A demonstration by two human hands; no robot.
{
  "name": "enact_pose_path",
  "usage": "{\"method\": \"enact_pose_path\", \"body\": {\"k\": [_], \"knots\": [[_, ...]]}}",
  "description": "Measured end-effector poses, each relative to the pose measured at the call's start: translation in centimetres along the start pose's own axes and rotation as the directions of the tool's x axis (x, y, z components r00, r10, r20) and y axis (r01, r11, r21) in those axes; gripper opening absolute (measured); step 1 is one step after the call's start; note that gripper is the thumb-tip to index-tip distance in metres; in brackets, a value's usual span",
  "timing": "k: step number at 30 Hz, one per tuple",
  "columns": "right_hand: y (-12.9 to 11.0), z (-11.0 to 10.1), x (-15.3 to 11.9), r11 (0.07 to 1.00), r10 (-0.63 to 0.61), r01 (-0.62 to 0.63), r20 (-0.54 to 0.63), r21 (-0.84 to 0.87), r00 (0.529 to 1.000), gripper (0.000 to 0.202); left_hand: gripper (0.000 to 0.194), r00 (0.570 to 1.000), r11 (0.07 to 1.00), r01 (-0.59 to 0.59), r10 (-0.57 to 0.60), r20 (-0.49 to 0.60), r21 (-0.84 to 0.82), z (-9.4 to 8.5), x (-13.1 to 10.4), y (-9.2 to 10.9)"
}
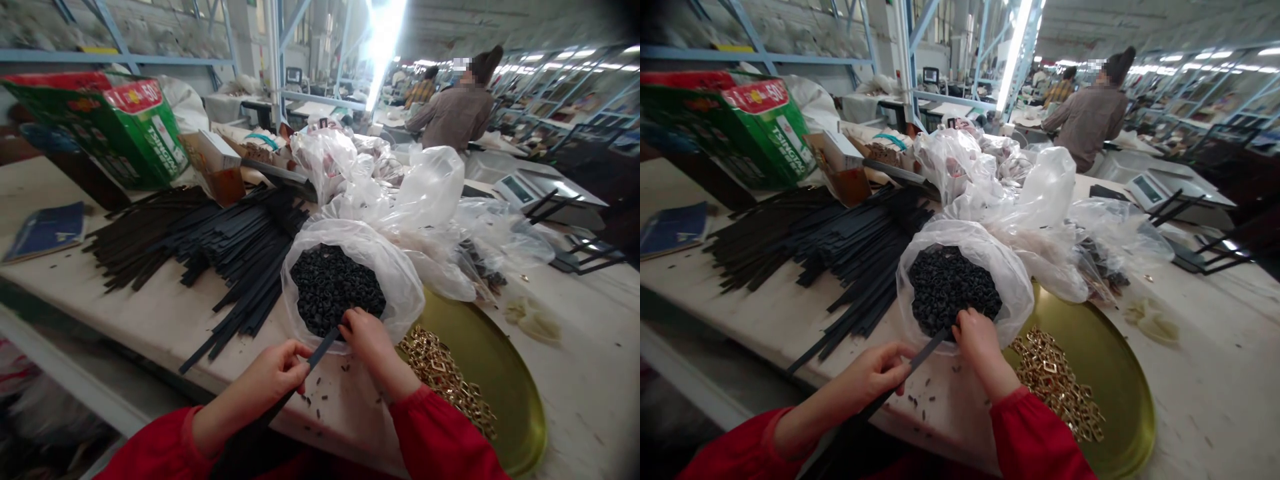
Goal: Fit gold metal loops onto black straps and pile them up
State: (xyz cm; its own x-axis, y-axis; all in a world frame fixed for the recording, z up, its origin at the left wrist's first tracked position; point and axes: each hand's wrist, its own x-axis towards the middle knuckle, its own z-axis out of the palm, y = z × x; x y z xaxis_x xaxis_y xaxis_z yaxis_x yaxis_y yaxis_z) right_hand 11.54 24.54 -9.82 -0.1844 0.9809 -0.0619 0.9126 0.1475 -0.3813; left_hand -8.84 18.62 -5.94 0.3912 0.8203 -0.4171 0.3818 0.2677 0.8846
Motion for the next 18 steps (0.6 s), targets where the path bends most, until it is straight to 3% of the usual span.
{"method": "enact_pose_path", "body": {"k": [9, 13, 15, 16, 18], "knots": [[0.4, -0.4, -0.2, 0.974, -0.004, 0.022, -0.078, 0.226, 0.997, 0.012, 0.028, 1.0, 0.999, -0.018, 0.018, -0.003, -0.046, 0.2, -0.2, -0.6], [0.2, -1.6, -2.0, 0.917, 0.033, 0.024, -0.135, 0.399, 0.99, 0.008, 0.021, 0.998, 0.985, 0.043, -0.051, -0.045, -0.168, 1.1, -0.8, -0.1], [-0.2, -2.1, -3.6, 0.787, 0.109, -0.038, -0.078, 0.615, 0.991, 0.011, 0.02, 0.995, 0.973, 0.056, -0.072, -0.064, -0.223, 1.8, -1.1, 0.4], [-0.5, -2.3, -4.5, 0.65, 0.163, -0.091, -0.021, 0.754, 0.986, 0.012, 0.02, 0.995, 0.973, 0.045, -0.063, -0.073, -0.226, 2.1, -1.2, 0.7], [-1.2, -2.6, -6.1, 0.251, 0.251, -0.196, 0.132, 0.948, 0.959, 0.019, 0.019, 0.996, 0.982, -0.004, -0.012, -0.085, -0.189, 2.7, -1.4, 1.0]]}}
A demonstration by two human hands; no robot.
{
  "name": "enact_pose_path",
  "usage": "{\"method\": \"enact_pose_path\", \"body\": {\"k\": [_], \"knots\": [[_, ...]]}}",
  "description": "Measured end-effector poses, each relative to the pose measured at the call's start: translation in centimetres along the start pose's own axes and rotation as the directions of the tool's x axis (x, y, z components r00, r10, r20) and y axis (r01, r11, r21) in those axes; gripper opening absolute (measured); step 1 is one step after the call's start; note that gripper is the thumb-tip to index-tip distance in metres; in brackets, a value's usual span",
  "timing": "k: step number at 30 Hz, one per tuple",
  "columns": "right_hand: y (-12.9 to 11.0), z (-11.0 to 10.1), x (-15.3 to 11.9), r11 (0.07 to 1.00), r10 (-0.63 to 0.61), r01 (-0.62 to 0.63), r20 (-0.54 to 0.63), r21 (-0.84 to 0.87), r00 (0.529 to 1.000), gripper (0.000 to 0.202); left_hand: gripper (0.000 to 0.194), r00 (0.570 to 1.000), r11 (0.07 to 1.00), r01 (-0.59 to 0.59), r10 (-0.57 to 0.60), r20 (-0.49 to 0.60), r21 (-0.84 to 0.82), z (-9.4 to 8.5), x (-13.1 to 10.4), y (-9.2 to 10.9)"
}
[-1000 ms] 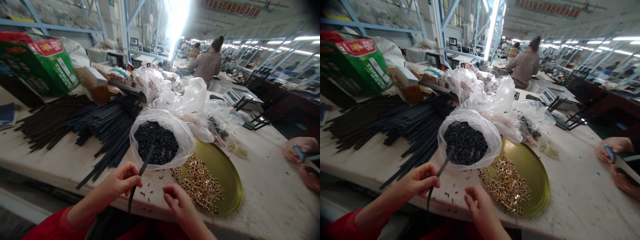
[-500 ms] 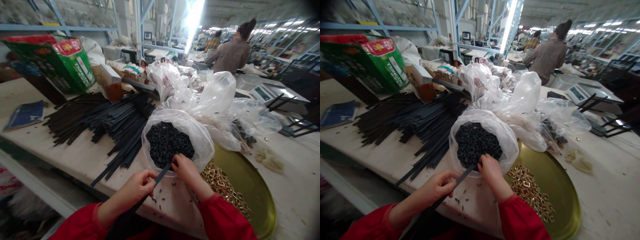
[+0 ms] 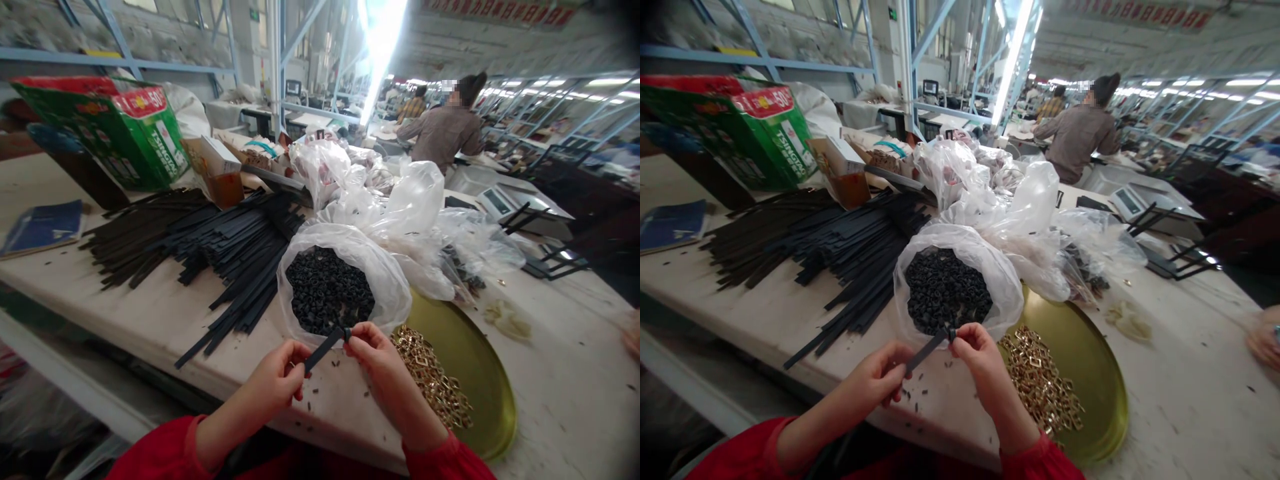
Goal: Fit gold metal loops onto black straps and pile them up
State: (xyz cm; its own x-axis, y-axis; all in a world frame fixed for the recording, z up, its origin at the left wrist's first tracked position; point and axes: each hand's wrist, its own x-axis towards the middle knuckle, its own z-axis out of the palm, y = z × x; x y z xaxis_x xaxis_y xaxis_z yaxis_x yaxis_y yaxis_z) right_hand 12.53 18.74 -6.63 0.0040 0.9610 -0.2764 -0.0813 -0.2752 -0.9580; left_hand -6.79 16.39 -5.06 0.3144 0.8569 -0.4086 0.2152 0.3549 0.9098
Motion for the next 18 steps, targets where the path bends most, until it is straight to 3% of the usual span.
{"method": "enact_pose_path", "body": {"k": [2, 5, 9, 13, 18], "knots": [[0.1, 0.3, -1.4, 0.948, 0.131, -0.126, 0.002, 0.293, 0.991, 0.032, 0.017, 0.999, 0.997, -0.042, 0.042, 0.003, 0.059, 0.4, -0.2, 0.0], [0.5, 0.5, -2.8, 0.879, 0.215, -0.207, 0.031, 0.428, 0.976, 0.038, 0.016, 0.999, 0.985, -0.049, 0.049, 0.007, 0.166, 0.7, -0.6, -0.1], [1.3, 0.6, -3.8, 0.938, 0.17, -0.158, -0.013, 0.31, 0.985, 0.032, 0.012, 0.997, 0.944, -0.067, 0.075, -0.011, 0.323, 0.7, -1.3, 0.1], [2.1, 1.2, -4.7, 0.998, 0.029, -0.029, -0.014, 0.054, 0.999, 0.03, 0.018, 0.993, 0.902, -0.107, 0.078, 0.086, 0.419, 1.2, -1.8, 0.3], [3.5, 1.3, -5.9, 0.997, 0.07, -0.067, 0.079, -0.03, 0.994, 0.026, 0.022, 0.978, 0.824, -0.197, 0.128, 0.164, 0.531, 2.1, -2.0, -0.2]]}}
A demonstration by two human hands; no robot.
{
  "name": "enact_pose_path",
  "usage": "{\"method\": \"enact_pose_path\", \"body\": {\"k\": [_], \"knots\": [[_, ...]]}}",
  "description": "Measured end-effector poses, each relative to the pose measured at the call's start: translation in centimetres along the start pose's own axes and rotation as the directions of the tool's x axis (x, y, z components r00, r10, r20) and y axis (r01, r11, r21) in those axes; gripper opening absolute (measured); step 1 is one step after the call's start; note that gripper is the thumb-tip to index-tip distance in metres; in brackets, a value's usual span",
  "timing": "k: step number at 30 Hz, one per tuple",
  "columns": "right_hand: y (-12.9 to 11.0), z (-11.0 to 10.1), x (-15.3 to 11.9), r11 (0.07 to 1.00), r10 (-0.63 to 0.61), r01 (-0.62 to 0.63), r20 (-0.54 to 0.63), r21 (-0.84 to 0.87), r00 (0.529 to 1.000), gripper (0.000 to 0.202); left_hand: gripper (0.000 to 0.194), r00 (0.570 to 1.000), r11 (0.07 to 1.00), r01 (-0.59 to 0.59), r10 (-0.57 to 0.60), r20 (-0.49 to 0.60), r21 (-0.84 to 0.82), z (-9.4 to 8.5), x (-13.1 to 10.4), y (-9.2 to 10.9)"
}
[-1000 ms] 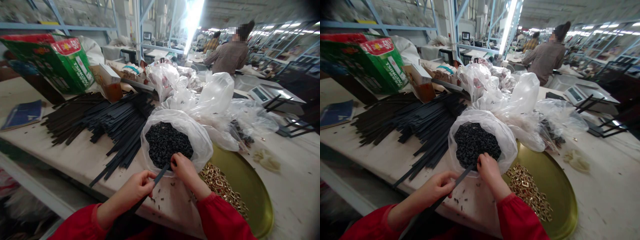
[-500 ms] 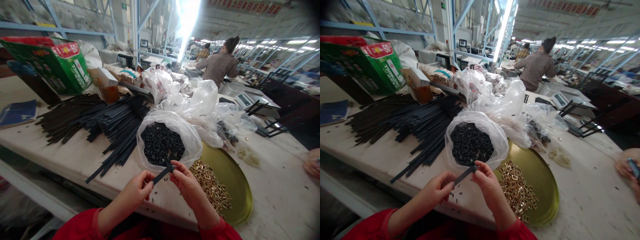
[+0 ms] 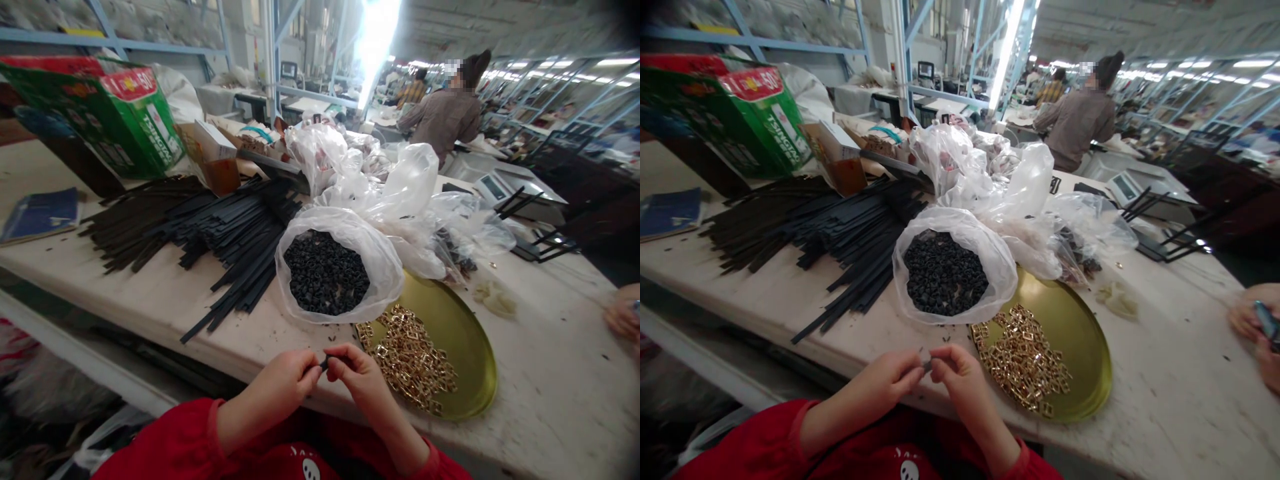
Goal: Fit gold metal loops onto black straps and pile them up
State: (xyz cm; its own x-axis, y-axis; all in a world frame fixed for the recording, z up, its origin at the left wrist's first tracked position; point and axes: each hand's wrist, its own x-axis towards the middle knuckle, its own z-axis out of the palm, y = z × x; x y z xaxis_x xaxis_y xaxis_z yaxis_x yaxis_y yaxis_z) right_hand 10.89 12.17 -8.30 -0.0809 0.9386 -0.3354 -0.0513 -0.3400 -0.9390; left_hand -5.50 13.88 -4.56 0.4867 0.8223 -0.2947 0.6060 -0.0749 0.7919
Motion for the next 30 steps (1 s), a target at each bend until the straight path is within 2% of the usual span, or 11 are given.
{"method": "enact_pose_path", "body": {"k": [4, 7, 9, 11, 13, 15, 20, 27, 30], "knots": [[0.7, -0.4, -0.8, 0.997, 0.075, -0.076, 0.064, 0.022, 0.995, 0.03, 0.021, 0.999, 1.0, 0.023, -0.022, 0.049, -0.012, 1.1, 0.1, -0.5], [0.7, -0.4, -1.2, 0.99, 0.107, -0.115, 0.092, 0.083, 0.99, 0.032, 0.021, 0.999, 0.997, 0.022, -0.019, 0.04, -0.079, 1.7, 0.1, -0.2], [0.6, -0.5, -1.3, 0.979, 0.129, -0.141, 0.094, 0.145, 0.987, 0.032, 0.022, 0.996, 0.985, 0.053, -0.041, 0.075, -0.163, 1.6, 0.0, 0.1], [0.6, -0.8, -1.3, 0.957, 0.163, -0.176, 0.077, 0.228, 0.984, 0.031, 0.021, 0.976, 0.952, 0.134, -0.078, 0.203, -0.277, 1.1, -0.2, 0.3], [0.7, -1.4, -1.2, 0.93, 0.199, -0.204, 0.047, 0.305, 0.979, 0.031, 0.019, 0.931, 0.894, 0.247, -0.112, 0.349, -0.374, 0.4, -0.5, 0.0], [0.9, -2.0, -1.1, 0.912, 0.235, -0.229, 0.024, 0.34, 0.972, 0.031, 0.02, 0.89, 0.831, 0.346, -0.143, 0.433, -0.436, -0.1, -0.9, -0.6], [1.4, -2.5, -1.1, 0.9, 0.296, -0.282, 0.007, 0.333, 0.955, 0.033, 0.025, 0.861, 0.705, 0.452, -0.185, 0.473, -0.547, -0.1, -1.8, -1.9], [1.8, -2.6, -1.4, 0.901, 0.307, -0.294, 0.011, 0.32, 0.952, 0.032, 0.031, 0.815, 0.584, 0.543, -0.197, 0.544, -0.603, 0.3, -2.4, -1.8], [2.2, -2.7, -1.4, 0.901, 0.318, -0.306, 0.011, 0.308, 0.948, 0.034, 0.032, 0.809, 0.551, 0.56, -0.205, 0.55, -0.619, 0.0, -2.9, -1.7]]}}
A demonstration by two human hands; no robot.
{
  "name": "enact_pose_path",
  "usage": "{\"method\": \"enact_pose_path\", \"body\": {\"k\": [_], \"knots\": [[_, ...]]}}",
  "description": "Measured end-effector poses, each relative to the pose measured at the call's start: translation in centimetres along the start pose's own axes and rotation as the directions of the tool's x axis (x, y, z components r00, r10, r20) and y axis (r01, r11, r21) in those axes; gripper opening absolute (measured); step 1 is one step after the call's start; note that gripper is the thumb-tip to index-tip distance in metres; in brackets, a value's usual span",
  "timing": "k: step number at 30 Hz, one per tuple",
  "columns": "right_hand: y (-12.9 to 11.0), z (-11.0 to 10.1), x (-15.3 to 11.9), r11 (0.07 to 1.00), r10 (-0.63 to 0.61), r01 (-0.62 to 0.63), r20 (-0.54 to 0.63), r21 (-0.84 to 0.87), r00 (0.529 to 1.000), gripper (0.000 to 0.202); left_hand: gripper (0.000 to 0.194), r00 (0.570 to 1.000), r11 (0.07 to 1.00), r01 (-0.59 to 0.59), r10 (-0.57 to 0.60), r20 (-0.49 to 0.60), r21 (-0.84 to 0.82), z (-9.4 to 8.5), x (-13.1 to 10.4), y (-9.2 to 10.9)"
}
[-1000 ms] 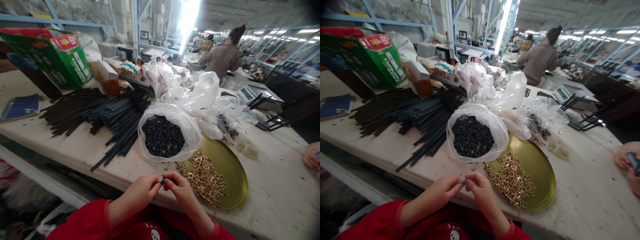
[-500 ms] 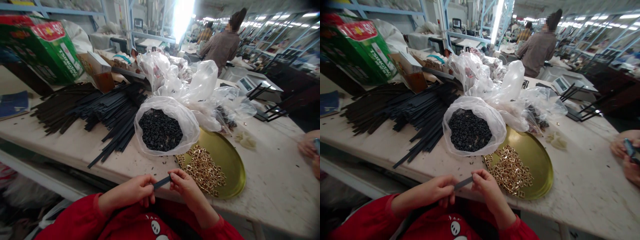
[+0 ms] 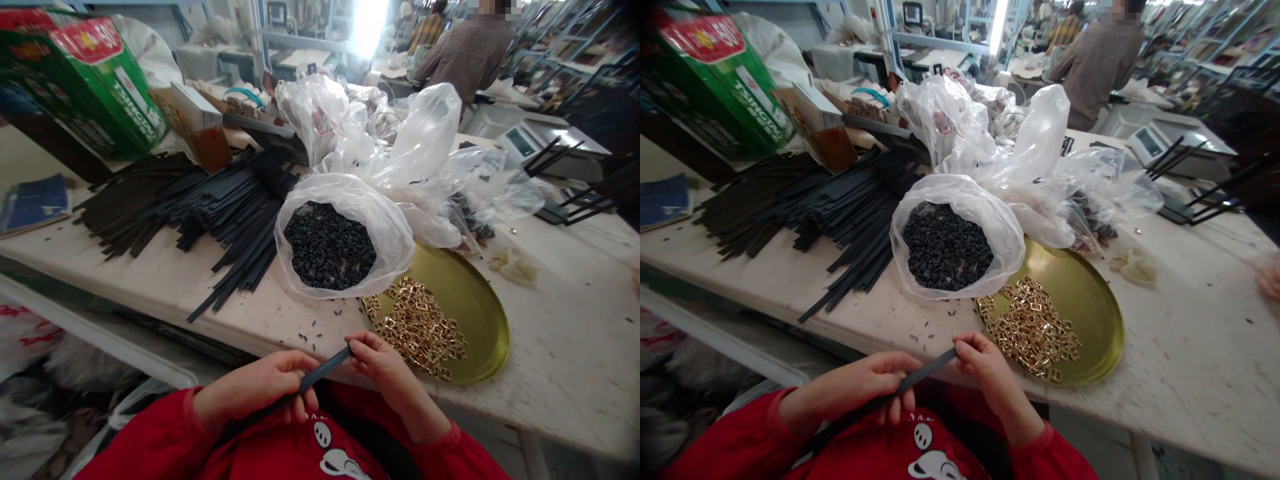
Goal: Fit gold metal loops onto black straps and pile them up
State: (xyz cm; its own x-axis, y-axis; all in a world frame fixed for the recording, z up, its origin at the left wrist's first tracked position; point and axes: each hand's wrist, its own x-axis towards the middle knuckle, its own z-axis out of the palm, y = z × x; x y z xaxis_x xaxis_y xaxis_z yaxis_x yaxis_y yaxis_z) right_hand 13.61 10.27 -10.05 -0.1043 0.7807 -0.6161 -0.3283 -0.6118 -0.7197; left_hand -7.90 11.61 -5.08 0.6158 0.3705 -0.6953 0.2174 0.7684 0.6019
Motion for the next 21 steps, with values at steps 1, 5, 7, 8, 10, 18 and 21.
{"method": "enact_pose_path", "body": {"k": [1, 5, 7, 8, 10, 18, 21], "knots": [[0.1, -0.1, 0.0, 1.0, 0.002, -0.002, 0.007, -0.001, 1.0, 0.034, 0.032, 1.0, 1.0, -0.002, 0.002, 0.006, -0.009, 0.0, -0.2, 0.0], [0.4, -0.2, -0.1, 1.0, 0.0, 0.001, 0.044, -0.015, 0.999, 0.032, 0.028, 1.0, 0.999, 0.002, -0.003, 0.023, 0.034, 0.3, -0.4, 0.2], [0.4, 0.1, -0.3, 0.998, -0.023, 0.026, 0.066, -0.051, 0.998, 0.032, 0.02, 1.0, 0.99, -0.008, 0.008, -0.003, 0.142, 0.7, -0.1, 0.3], [0.4, 0.4, -0.5, 0.997, -0.035, 0.04, 0.079, -0.07, 0.996, 0.031, 0.018, 0.999, 0.978, -0.025, 0.03, -0.026, 0.206, 0.8, 0.1, 0.3], [0.5, 1.0, -0.9, 0.993, -0.057, 0.066, 0.098, -0.093, 0.994, 0.031, 0.018, 0.994, 0.951, -0.059, 0.085, -0.075, 0.302, 1.2, 0.8, 0.1], [3.0, 3.1, -0.3, 0.997, -0.072, 0.074, 0.131, -0.006, 0.989, 0.036, 0.043, 0.92, 0.898, -0.217, 0.319, -0.229, 0.383, 2.1, 3.5, -1.4], [2.6, 2.5, 0.0, 0.994, -0.088, 0.1, 0.185, -0.053, 0.979, 0.036, 0.052, 0.905, 0.888, -0.262, 0.362, -0.224, 0.377, 1.7, 4.1, -1.4]]}}
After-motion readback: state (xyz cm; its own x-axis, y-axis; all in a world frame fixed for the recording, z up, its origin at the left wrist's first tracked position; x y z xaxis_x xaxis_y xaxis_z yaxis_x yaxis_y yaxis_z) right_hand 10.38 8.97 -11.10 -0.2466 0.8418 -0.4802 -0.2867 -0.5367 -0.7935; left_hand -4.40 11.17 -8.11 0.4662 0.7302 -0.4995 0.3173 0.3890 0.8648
